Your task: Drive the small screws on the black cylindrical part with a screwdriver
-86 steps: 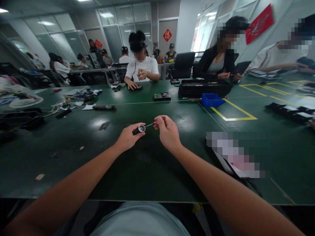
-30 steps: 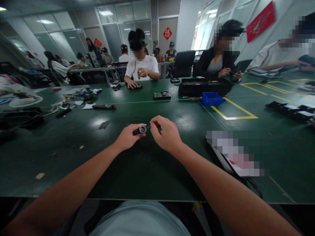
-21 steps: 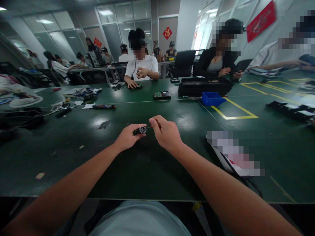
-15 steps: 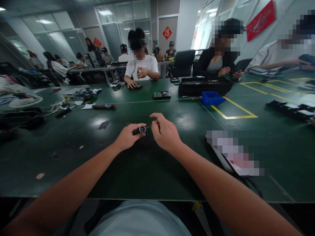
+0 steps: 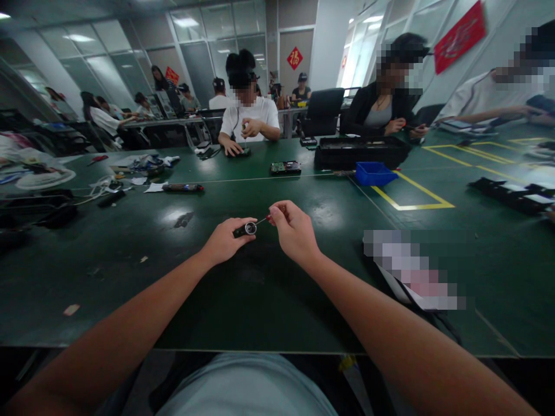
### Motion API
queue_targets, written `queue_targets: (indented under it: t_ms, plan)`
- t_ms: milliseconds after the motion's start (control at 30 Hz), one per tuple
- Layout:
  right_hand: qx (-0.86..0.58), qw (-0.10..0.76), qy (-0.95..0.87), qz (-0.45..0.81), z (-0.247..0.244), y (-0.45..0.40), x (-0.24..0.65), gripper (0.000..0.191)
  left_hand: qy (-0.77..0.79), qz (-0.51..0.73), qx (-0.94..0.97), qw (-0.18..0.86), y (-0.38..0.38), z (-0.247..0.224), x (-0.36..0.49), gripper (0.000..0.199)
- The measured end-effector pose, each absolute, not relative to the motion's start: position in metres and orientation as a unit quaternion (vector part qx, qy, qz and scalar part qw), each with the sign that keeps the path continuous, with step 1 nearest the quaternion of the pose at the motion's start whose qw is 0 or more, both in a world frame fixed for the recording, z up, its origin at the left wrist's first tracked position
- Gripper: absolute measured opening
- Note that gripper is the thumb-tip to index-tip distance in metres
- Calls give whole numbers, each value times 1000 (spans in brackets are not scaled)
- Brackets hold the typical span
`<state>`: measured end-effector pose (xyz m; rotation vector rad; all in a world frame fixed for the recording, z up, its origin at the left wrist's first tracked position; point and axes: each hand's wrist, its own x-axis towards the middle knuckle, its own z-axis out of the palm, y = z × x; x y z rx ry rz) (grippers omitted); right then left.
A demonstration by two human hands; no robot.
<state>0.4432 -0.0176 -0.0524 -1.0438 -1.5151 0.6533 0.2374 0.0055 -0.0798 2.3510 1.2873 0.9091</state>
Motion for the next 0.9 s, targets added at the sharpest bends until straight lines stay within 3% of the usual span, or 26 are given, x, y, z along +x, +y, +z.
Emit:
queue_targets:
  t_ms: [200,333,567,900]
  plan:
    - [-452,611,-486,431,-62,-1,445,19,424,302,840,151,6,-79,237,43]
    - [-458,540,-335,621,-62,8,448,28,417,295,846,152,8,-77,238,43]
    - [-449,621,-418,487,-62,7,450,21,446,289,834,149,8,-76,236,41]
    - [-458,568,-607,315,-56,-7,448,22,464,291,823,152,3,-72,238,42]
